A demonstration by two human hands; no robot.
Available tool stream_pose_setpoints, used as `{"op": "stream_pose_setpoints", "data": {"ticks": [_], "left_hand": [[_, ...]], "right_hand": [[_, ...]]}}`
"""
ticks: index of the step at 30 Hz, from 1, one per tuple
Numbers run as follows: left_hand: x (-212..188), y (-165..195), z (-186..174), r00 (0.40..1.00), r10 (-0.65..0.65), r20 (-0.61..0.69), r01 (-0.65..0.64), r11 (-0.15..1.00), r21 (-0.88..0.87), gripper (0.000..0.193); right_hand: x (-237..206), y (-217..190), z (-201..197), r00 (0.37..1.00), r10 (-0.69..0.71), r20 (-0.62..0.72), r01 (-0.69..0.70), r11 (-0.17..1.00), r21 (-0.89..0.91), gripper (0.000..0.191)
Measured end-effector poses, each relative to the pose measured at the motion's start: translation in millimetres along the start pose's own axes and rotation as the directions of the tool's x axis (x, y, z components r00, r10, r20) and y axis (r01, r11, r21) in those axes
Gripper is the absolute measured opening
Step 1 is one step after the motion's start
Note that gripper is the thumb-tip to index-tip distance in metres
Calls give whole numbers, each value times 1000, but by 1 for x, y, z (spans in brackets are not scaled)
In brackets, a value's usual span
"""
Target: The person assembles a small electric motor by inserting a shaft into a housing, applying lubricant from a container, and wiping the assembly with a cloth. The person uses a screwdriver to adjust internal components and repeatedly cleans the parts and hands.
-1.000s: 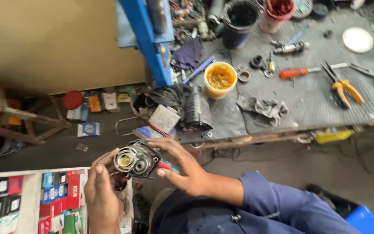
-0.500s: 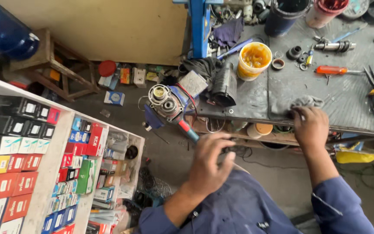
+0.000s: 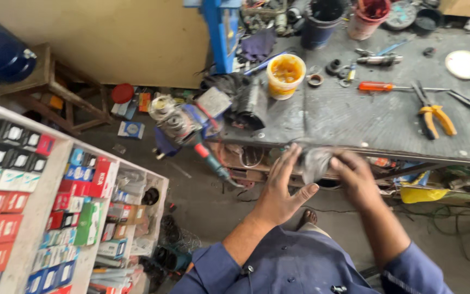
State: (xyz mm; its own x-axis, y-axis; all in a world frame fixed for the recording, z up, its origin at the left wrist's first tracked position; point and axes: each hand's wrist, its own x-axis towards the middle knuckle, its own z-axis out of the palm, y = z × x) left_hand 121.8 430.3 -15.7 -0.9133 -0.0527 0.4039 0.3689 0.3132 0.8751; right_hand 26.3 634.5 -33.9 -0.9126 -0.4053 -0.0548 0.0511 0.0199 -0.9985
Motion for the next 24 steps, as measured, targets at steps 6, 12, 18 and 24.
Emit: {"op": "stream_pose_setpoints", "data": {"ticks": [6, 12, 18, 24], "left_hand": [[54, -13, 118, 930, -367, 9, 274, 677, -683, 61], [117, 28, 255, 924, 26, 381, 307, 543, -782, 75], [202, 44, 338, 512, 354, 782, -506, 861, -58, 86], [260, 75, 371, 679, 575, 457, -600, 793, -106, 46]], "right_hand": [[-47, -34, -56, 906, -353, 234, 416, 843, -339, 64], [-27, -53, -191, 905, -382, -187, 349, 918, -186, 61], [15, -35, -336, 949, -185, -256, 316, 520, 794, 36], [46, -72, -394, 974, 169, -153, 41, 529, 848, 97]]}}
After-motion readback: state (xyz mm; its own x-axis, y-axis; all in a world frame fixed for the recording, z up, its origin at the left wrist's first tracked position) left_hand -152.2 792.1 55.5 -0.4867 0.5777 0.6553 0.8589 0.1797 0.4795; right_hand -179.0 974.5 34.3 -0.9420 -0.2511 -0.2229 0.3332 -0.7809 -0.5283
